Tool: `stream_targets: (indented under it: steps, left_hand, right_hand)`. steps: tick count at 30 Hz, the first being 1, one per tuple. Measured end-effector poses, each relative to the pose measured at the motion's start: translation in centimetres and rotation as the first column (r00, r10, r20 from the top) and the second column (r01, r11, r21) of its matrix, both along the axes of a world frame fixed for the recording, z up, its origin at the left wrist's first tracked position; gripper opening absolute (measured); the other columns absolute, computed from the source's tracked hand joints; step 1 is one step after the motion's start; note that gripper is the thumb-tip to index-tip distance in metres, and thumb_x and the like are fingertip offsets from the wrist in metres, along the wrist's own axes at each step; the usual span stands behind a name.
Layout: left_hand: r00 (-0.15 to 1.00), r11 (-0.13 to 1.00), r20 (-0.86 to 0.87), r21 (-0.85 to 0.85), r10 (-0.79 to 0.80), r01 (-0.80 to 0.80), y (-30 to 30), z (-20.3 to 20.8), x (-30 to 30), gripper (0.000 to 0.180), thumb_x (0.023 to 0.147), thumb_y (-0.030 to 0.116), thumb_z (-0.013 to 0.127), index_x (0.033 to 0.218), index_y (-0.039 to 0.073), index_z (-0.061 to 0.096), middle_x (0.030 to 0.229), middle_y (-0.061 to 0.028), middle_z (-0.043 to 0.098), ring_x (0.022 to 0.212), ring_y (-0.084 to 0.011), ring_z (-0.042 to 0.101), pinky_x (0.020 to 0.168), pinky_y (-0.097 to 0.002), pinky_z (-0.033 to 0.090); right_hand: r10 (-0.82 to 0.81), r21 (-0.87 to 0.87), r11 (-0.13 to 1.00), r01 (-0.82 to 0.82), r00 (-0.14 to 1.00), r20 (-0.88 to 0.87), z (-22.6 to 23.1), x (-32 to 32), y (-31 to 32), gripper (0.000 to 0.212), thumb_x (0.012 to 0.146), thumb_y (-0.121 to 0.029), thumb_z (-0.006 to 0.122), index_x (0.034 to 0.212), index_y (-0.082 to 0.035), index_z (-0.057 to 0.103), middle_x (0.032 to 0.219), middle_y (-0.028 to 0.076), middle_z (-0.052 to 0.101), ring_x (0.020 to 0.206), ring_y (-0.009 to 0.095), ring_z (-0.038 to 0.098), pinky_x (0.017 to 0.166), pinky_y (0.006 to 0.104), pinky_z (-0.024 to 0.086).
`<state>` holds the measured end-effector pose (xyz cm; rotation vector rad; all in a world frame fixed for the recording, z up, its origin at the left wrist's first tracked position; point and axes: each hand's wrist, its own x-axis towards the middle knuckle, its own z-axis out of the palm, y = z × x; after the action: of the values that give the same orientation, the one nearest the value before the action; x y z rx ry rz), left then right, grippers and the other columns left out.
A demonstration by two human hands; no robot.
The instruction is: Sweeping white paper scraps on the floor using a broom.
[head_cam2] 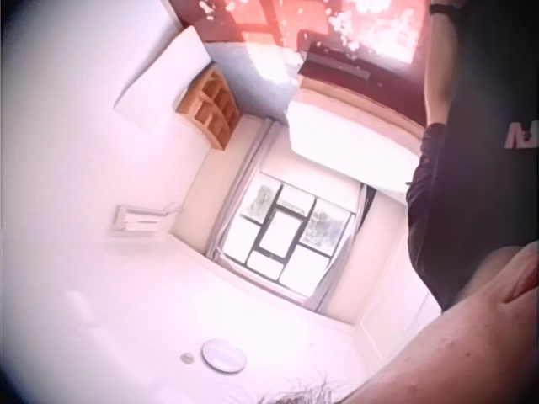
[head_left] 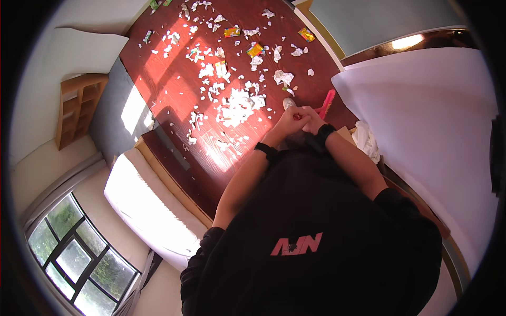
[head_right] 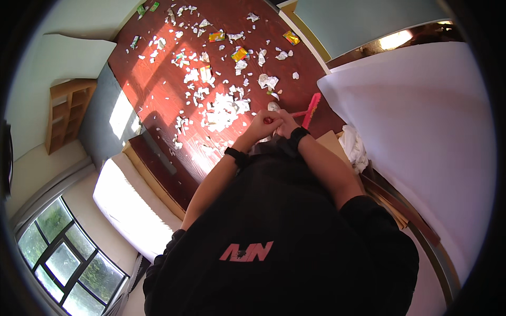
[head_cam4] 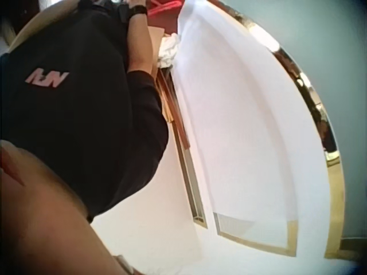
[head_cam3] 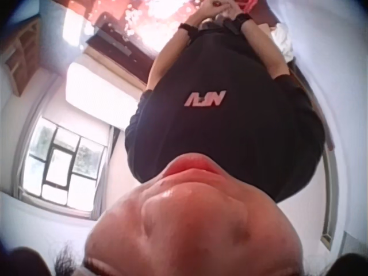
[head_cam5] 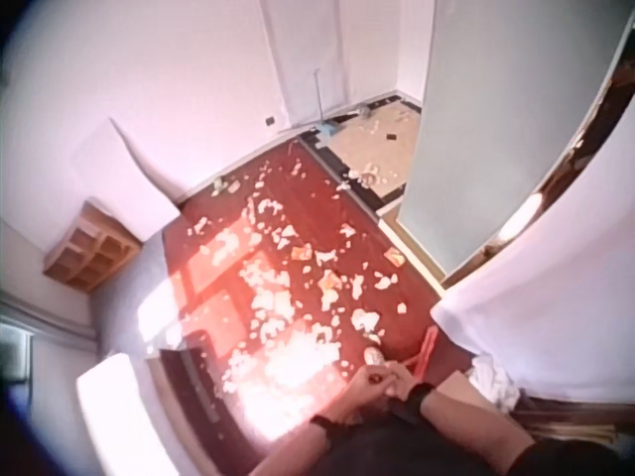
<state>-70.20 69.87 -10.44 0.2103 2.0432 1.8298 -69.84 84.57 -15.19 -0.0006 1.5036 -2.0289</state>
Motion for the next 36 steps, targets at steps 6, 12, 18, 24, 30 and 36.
stream_targets:
  steps: [6, 12, 18, 24, 30, 36]
  left_hand:
    - [0.997, 0.978, -0.074, -0.201, 0.037, -0.052, -1.0, 1.6, -3.5, 0.020, 0.079, 0.010, 0.071, 0.068, -0.001, 0.058, 0.056, -0.0059, 0.049, 0.054, -0.0151, 0.046, 0.055, -0.0302, 0.041]
    - [0.929, 0.913, -0.363, -0.401, -0.079, -0.080, -2.3, 4.1, -5.5, 0.022, 0.073, 0.010, 0.072, 0.062, 0.004, 0.054, 0.061, -0.0061, 0.052, 0.064, -0.0254, 0.054, 0.084, -0.0394, 0.044]
    - [0.870, 0.878, -0.439, -0.478, -0.226, -0.013, 1.8, 4.1, -8.3, 0.018, 0.072, 0.013, 0.071, 0.062, 0.006, 0.058, 0.065, -0.0040, 0.056, 0.077, -0.0235, 0.058, 0.091, -0.0404, 0.041]
    - [0.842, 0.925, -0.469, -0.368, -0.267, 0.088, 3.9, 4.1, -10.3, 0.019, 0.074, 0.011, 0.071, 0.064, 0.005, 0.056, 0.065, -0.0040, 0.055, 0.077, -0.0236, 0.059, 0.092, -0.0405, 0.041]
    - [0.886, 0.986, -0.434, -0.076, -0.165, 0.147, 4.6, 2.1, -12.9, 0.018, 0.075, 0.006, 0.070, 0.068, 0.004, 0.053, 0.066, -0.0045, 0.053, 0.068, -0.0224, 0.055, 0.085, -0.0373, 0.043]
    - [0.978, 0.979, -0.062, 0.035, -0.200, 0.203, 3.9, -1.1, -16.2, 0.018, 0.077, 0.006, 0.070, 0.069, 0.002, 0.055, 0.066, -0.0048, 0.055, 0.061, -0.0177, 0.049, 0.062, -0.0291, 0.043]
  right_hand:
    - [0.196, -0.102, 0.979, -0.178, 0.957, 0.215, -1.2, -5.8, -1.7, 0.008, 0.092, -0.017, 0.057, 0.096, -0.011, 0.058, 0.088, -0.002, 0.057, 0.083, 0.008, 0.058, 0.067, 0.0294, 0.047]
    - [0.142, -0.072, 0.989, -0.131, 0.677, 0.722, -1.1, -11.1, -7.1, 0.021, 0.095, -0.030, 0.050, 0.082, -0.014, 0.056, 0.076, -0.003, 0.055, 0.065, 0.009, 0.049, 0.060, 0.0277, 0.040]
    - [0.195, -0.230, 0.969, -0.087, 0.842, 0.504, -1.7, -13.6, -3.5, 0.020, 0.093, -0.026, 0.056, 0.078, -0.013, 0.056, 0.071, -0.003, 0.052, 0.063, 0.010, 0.047, 0.061, 0.0297, 0.041]
    - [0.137, 0.108, 0.976, -0.190, 0.917, 0.374, 0.9, -15.2, 1.0, 0.016, 0.094, -0.023, 0.056, 0.086, -0.009, 0.058, 0.080, -0.001, 0.057, 0.072, 0.009, 0.053, 0.064, 0.0283, 0.044]
    - [0.028, 0.405, 0.914, 0.010, 0.996, -0.087, 1.2, -13.1, 4.9, 0.010, 0.089, -0.014, 0.061, 0.095, -0.007, 0.056, 0.095, 0.003, 0.060, 0.085, 0.010, 0.056, 0.070, 0.0295, 0.048]
    - [-0.195, 0.214, 0.958, 0.189, 0.981, 0.005, -3.0, -13.8, 5.4, 0.010, 0.088, -0.013, 0.060, 0.096, -0.007, 0.057, 0.091, 0.004, 0.059, 0.086, 0.013, 0.059, 0.075, 0.0304, 0.050]
